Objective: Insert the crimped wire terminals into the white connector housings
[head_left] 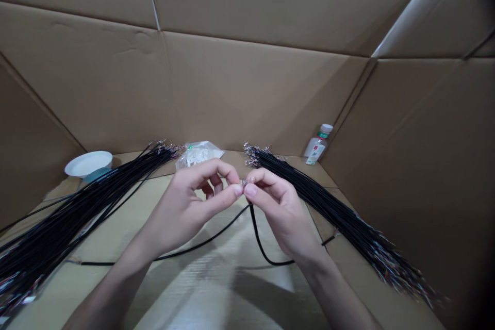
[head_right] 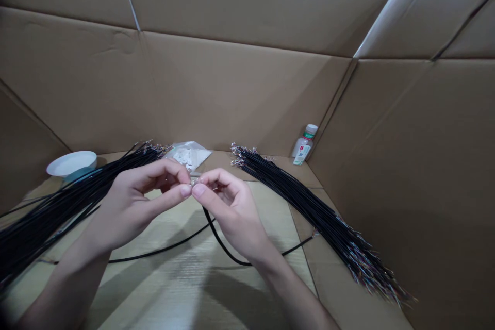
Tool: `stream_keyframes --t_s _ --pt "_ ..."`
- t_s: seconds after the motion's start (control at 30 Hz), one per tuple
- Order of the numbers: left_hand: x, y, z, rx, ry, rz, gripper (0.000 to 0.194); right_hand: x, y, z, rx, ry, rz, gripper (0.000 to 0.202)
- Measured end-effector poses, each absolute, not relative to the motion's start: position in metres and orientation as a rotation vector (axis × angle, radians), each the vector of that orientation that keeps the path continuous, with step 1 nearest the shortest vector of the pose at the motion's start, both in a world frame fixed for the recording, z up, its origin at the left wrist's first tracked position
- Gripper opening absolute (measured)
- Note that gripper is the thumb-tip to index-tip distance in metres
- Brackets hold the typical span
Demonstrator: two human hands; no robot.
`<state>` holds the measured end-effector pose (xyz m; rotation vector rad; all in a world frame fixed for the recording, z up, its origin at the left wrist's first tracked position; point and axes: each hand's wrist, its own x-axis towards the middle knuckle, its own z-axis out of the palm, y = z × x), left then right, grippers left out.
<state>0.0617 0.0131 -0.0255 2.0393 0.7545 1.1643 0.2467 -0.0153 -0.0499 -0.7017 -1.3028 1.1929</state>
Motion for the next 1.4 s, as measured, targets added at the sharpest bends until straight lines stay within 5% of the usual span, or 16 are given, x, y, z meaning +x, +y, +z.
stream_keyframes --t_s 0.23,0.8,1.17,1.4 --pt "0.059 0.013 -0.026 2.019 0.735 1.097 0.011 0.257 -0.016 -0.043 -0.766 -1.493 1.044 0.015" --pt "0.061 0.013 -0.023 1.856 0.642 1.091 0.001 0.255 -0.014 -0.046 -0.693 -1.361 1.27 0.023" --pt "0.06 0.012 -0.024 1.81 0.685 1.098 0.007 0.249 -0.014 -0.05 -0.714 -1.293 1.206 0.021" --pt "0.063 0.021 -0.028 1.501 0.508 1.007 0.028 0.254 -0.018 -0.044 -0.809 -1.406 1.034 0.022"
